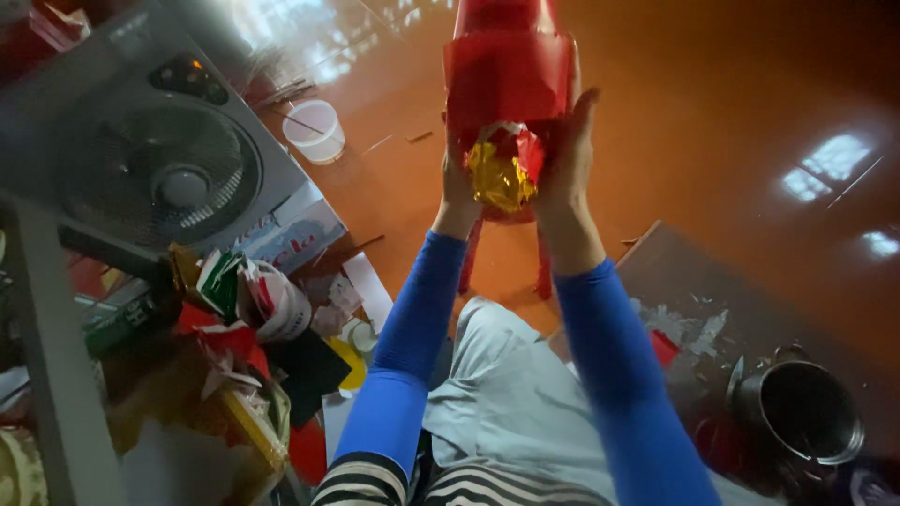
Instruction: Applying red paper strips and decorative elements to a large paper mache horse structure.
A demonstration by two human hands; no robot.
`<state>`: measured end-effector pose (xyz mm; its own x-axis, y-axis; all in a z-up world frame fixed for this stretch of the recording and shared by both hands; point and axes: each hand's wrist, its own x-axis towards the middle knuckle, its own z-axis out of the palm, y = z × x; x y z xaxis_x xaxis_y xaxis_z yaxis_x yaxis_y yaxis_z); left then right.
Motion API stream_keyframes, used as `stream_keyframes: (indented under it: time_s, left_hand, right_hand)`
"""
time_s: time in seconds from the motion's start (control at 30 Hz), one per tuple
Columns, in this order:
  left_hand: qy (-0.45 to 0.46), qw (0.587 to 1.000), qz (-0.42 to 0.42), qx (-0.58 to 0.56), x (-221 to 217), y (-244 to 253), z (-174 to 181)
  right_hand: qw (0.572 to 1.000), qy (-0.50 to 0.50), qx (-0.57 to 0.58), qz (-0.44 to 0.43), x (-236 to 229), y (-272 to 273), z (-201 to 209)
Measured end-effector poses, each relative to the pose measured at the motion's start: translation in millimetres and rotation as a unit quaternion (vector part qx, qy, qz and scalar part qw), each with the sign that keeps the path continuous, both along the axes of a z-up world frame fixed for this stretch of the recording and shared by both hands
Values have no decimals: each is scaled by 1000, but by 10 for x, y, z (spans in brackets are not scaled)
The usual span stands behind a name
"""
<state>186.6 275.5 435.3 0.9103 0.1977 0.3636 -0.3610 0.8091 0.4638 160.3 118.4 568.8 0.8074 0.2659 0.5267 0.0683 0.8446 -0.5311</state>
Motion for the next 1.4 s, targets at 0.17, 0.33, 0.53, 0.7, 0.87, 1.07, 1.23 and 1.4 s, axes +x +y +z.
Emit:
stream_keyframes:
  time_s: [0.17, 0.33, 0.53, 0.7, 0.87, 1.07, 1.23, 1.4]
  left_hand:
    - [4, 944, 204, 260, -227, 22, 80]
    - [171, 909, 260, 279, -1107, -101, -753]
    - [314, 887, -55, 333, -1704, -1483, -2623]
    - [216, 756, -185, 590, -1822, -2623, -3793]
    - [100, 557, 58, 822, -2054, -3324, -3404]
    - [215, 546, -52, 808, -2285, -3508, -3965]
    - [321, 730, -225, 560, -2059, -3347, -3638]
    - [366, 760, -384, 375, -1801, -3015, -2961]
  right_hand:
    - [996, 21, -33, 85, 69, -401, -451]
    - [962, 242, -125, 35, -631, -1648, -2877]
    - [795, 547, -264, 6, -2411, -2829, -3892]
    - [712, 596, -355, -113, -2982, -3587, -3747]
    - [740, 458, -409, -275, -3004, -4132, -3472]
    - [627, 378, -600, -323, -2543, -4019, -3199]
    - [523, 33, -797, -301, -2365, -3455, -3447]
    - [517, -49, -755, -400, -2217, -3375, -3607]
